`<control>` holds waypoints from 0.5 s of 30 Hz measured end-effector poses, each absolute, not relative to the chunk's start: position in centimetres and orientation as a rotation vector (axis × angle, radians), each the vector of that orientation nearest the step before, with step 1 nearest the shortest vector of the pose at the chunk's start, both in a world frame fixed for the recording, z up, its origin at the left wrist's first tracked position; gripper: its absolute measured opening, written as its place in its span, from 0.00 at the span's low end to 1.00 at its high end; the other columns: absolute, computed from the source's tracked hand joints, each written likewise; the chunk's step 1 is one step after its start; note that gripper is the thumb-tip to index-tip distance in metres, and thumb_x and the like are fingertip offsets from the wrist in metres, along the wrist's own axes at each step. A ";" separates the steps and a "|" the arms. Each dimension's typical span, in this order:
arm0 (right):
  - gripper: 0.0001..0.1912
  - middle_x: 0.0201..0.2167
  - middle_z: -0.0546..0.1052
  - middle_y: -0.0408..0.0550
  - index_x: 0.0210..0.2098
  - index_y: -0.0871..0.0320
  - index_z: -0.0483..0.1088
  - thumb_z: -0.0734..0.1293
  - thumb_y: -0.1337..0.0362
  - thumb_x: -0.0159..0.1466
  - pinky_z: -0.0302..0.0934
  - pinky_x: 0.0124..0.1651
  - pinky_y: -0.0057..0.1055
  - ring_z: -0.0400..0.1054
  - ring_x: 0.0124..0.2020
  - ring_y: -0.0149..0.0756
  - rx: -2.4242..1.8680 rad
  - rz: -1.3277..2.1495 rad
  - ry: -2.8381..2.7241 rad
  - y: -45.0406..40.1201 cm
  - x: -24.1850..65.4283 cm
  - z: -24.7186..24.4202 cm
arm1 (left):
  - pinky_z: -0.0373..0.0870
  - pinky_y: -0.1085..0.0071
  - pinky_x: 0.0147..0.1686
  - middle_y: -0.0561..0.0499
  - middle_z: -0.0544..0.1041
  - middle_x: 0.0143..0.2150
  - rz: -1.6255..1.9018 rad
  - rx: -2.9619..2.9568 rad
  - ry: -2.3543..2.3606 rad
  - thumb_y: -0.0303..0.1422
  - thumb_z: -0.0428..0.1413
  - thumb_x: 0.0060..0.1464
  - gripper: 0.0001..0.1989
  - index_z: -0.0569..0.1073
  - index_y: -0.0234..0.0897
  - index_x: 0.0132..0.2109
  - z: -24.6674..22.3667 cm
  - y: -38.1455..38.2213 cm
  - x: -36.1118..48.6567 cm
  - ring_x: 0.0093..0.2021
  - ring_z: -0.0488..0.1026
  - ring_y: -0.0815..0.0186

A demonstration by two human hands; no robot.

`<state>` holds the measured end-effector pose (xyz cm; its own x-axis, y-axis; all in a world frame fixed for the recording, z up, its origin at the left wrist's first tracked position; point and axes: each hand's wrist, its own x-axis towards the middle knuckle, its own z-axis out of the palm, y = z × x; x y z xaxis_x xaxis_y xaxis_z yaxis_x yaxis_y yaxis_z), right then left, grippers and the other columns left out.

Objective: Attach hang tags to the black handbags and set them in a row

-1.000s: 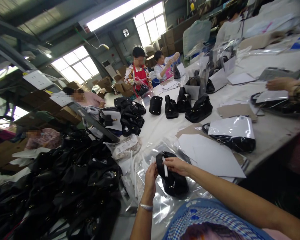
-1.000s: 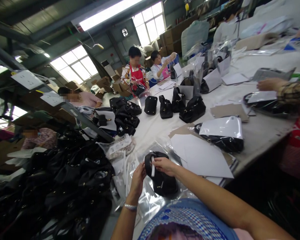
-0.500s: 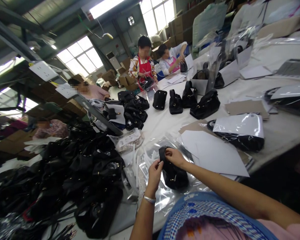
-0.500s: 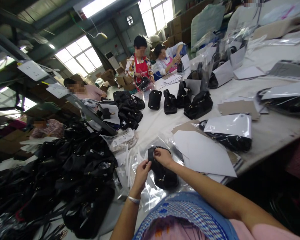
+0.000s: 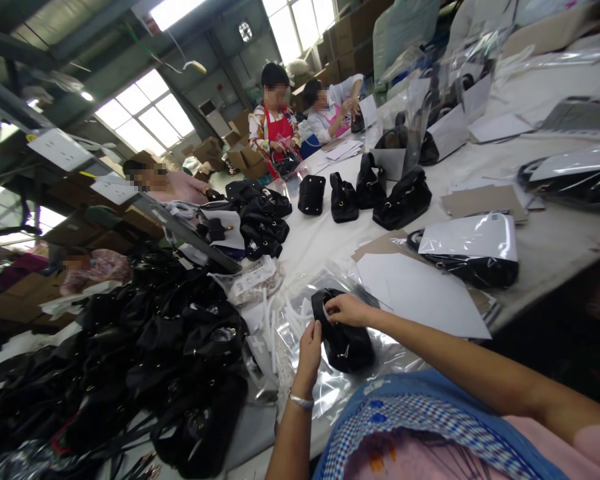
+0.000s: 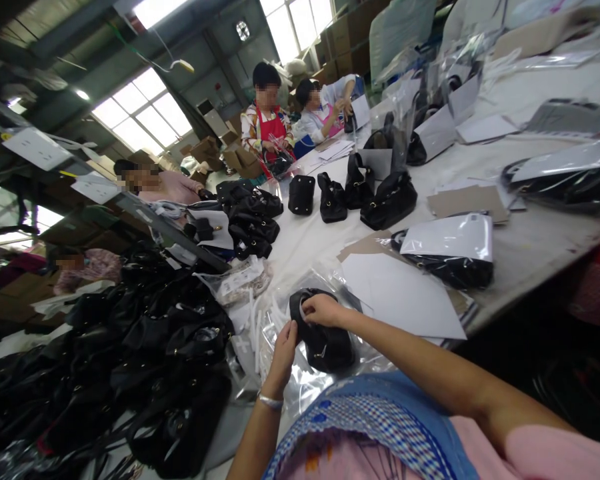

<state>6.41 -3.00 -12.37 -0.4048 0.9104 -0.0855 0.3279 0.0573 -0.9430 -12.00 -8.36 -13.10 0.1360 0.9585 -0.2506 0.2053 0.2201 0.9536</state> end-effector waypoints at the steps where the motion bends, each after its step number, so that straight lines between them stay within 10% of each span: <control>1: 0.03 0.21 0.73 0.40 0.25 0.58 0.74 0.68 0.66 0.50 0.54 0.31 0.26 0.64 0.26 0.31 -1.241 1.341 -1.799 -3.0 6.5 -12.3 | 0.69 0.67 0.48 0.47 0.76 0.40 0.823 1.206 1.322 0.48 0.51 0.59 0.21 0.74 0.33 0.44 -13.0 -8.4 -11.9 0.44 0.72 0.62; 15: 0.05 0.25 0.76 0.43 0.27 0.59 0.75 0.65 0.69 0.54 0.56 0.33 0.26 0.68 0.29 0.34 -1.242 1.328 -1.927 -4.1 6.4 -12.5 | 0.66 0.63 0.52 0.43 0.78 0.48 0.773 1.277 1.335 0.48 0.53 0.58 0.23 0.74 0.34 0.50 -11.6 -8.9 -11.5 0.49 0.72 0.58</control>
